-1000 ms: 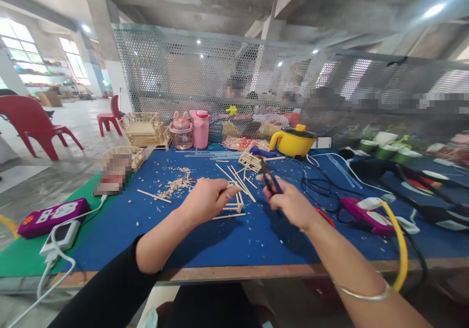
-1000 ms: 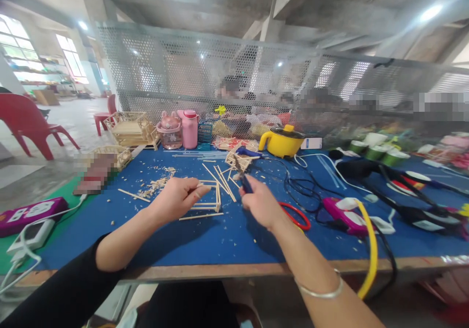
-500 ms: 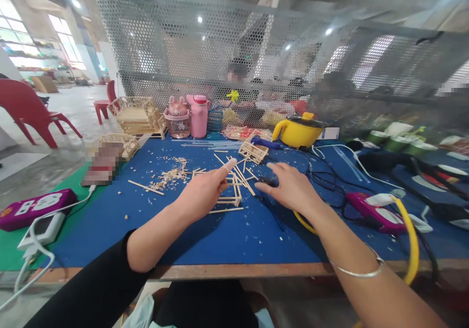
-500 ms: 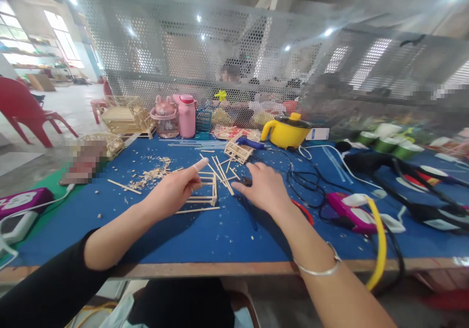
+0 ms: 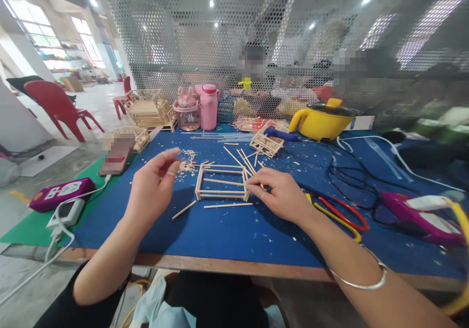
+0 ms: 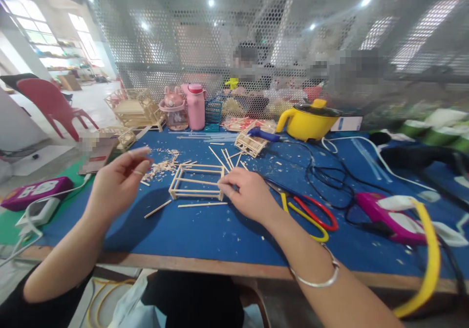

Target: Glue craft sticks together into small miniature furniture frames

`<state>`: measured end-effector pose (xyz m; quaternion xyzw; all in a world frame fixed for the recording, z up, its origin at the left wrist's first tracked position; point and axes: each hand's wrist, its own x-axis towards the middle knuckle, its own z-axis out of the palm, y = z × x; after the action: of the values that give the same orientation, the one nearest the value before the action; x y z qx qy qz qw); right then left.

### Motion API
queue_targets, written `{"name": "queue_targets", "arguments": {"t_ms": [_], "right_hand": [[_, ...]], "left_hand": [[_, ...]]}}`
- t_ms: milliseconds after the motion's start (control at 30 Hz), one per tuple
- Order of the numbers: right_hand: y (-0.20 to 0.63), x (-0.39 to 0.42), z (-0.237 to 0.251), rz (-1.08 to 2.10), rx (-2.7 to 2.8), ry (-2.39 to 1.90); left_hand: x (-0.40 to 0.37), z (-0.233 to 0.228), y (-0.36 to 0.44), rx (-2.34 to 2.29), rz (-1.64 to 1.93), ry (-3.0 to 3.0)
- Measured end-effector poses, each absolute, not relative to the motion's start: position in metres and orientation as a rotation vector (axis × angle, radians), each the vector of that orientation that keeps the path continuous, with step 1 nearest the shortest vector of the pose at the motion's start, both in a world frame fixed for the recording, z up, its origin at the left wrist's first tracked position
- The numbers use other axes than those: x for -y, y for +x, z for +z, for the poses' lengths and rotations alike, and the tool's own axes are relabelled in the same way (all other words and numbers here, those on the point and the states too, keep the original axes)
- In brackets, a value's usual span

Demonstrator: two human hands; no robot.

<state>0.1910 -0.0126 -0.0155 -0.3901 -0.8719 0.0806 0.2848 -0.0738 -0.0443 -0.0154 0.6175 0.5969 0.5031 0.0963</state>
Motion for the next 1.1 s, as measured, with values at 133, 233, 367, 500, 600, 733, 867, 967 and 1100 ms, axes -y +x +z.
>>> {"name": "queue_targets", "arguments": {"t_ms": [133,233,367,500,600,733,867,967,1100], "right_hand": [[0.183,0.012,-0.022,0.233,2.381,-1.028],[0.179,0.011,-0.026,0.217,2.406,-1.014],[0.179,0.010,-0.028,0.184,2.440,-1.017],[0.176,0.011,-0.028,0.156,2.445,-1.049],[0.177,0.011,-0.027,0.176,2.450,-1.066],[0.192,0.007,-0.021,0.350,2.333,-1.077],[0.208,0.001,-0.016,0.475,2.128,-1.178],[0.209,0.001,-0.019,0.510,2.195,-1.208],[0.202,0.004,-0.025,0.509,2.279,-1.199]], "left_hand": [[0.053,-0.037,-0.087,-1.775,1.115,1.831],[0.054,-0.046,-0.082,-1.680,0.985,1.970],[0.051,-0.047,-0.076,-1.608,0.989,2.108],[0.047,-0.045,-0.072,-1.633,1.040,2.148],[0.046,-0.044,-0.069,-1.615,1.029,2.179],[0.047,-0.042,-0.067,-1.623,0.993,2.222],[0.047,-0.040,-0.067,-1.620,0.965,2.238],[0.047,-0.039,-0.067,-1.633,0.942,2.228],[0.047,-0.038,-0.066,-1.649,0.926,2.196]]}}
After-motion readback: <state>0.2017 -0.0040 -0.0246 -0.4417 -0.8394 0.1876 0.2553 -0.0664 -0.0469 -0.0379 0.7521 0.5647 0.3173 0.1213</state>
